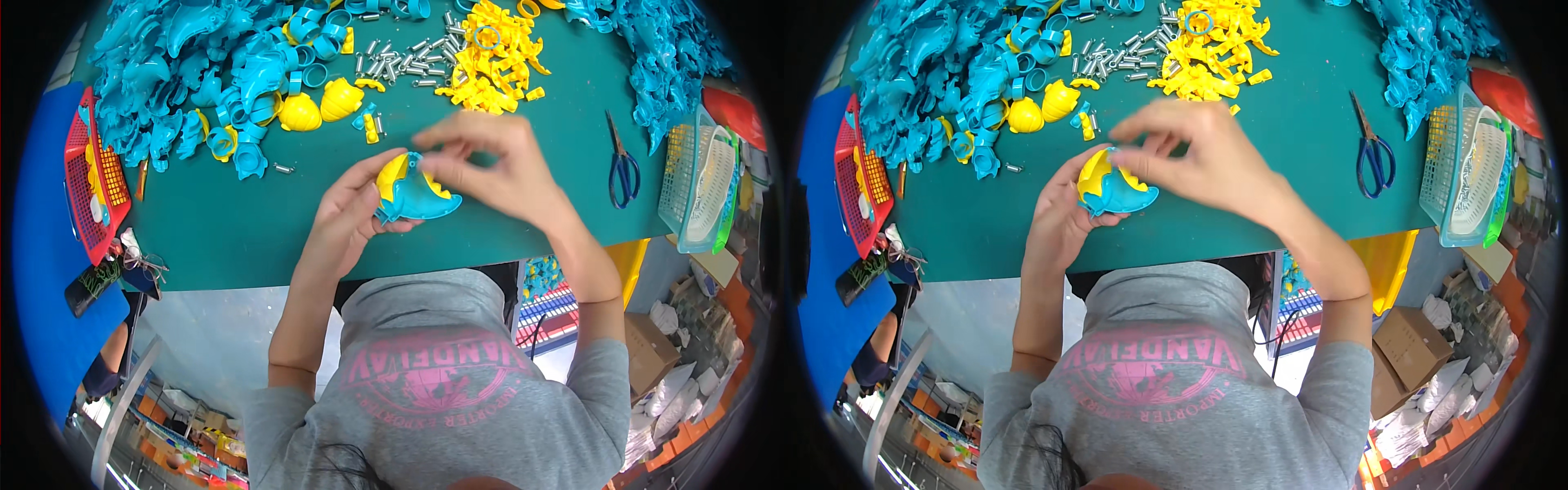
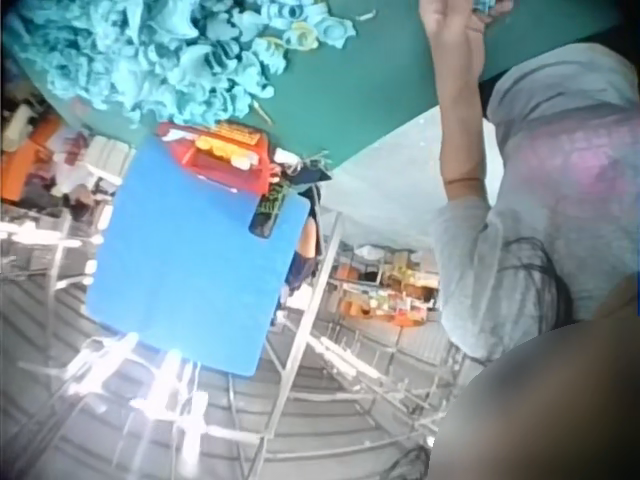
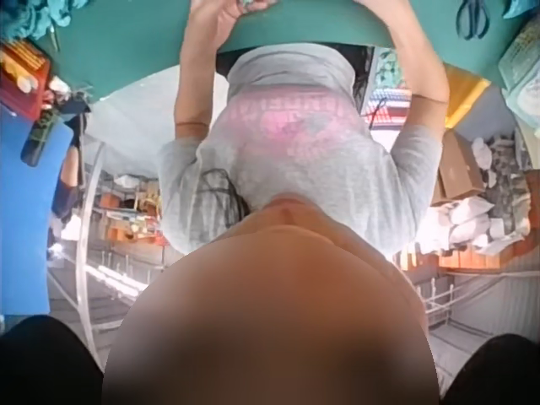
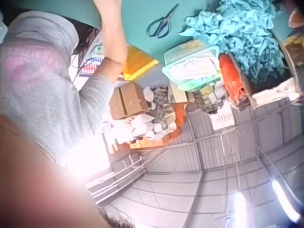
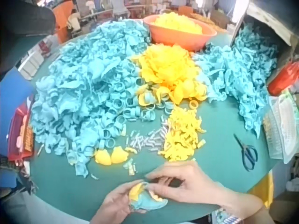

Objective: Assembling small figures by inserting yellow balloon components into blue balloon bases.

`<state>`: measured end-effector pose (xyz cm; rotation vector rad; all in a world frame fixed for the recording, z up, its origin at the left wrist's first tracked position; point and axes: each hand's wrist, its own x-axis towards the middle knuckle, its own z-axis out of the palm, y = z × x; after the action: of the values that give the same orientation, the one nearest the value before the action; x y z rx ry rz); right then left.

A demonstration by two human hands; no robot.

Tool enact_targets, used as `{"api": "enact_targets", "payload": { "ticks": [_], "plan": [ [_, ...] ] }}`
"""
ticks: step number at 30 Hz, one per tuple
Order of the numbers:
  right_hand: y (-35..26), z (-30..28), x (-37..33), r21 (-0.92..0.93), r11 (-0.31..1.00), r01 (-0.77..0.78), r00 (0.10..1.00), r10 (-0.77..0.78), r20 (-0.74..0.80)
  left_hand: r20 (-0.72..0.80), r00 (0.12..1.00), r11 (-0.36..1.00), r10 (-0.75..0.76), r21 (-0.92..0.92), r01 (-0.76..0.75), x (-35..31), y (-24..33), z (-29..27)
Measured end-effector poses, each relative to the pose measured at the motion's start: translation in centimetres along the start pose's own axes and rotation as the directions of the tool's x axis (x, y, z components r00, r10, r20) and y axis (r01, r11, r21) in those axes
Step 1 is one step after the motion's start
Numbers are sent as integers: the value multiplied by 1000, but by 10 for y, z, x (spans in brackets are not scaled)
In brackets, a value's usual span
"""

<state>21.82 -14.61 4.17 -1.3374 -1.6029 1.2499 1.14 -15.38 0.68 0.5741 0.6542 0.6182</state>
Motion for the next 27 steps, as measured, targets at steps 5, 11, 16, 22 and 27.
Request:
{"api": "enact_targets", "payload": {
  "ticks": [5, 11, 16, 22, 27],
  "plan": [
    [32, -14, 40, -661, 710, 245, 923, -380, -66, -30, 999, 999, 41, 0, -41, 2, 9, -2],
    [30, -12, 46, -789, 568, 233, 933, -360, 17, -78, 997, 998, 8, -56, -12, 1, 15, -2],
    [1, -13, 29, -176, 984, -28, 995, 10, -99, -37, 999, 999, -36, -23, 35, 2, 17, -4],
    [8, -18, 9, 484, 874, -42, 993, -18, 119, 28, 998, 995, -64, -76, 66, 5, 14, 0],
    [6, -22, 0, 530, 845, -69, 988, -15, 154, 51, 995, 993, -89, -71, 92, 4, 13, 7]
  ]
}}
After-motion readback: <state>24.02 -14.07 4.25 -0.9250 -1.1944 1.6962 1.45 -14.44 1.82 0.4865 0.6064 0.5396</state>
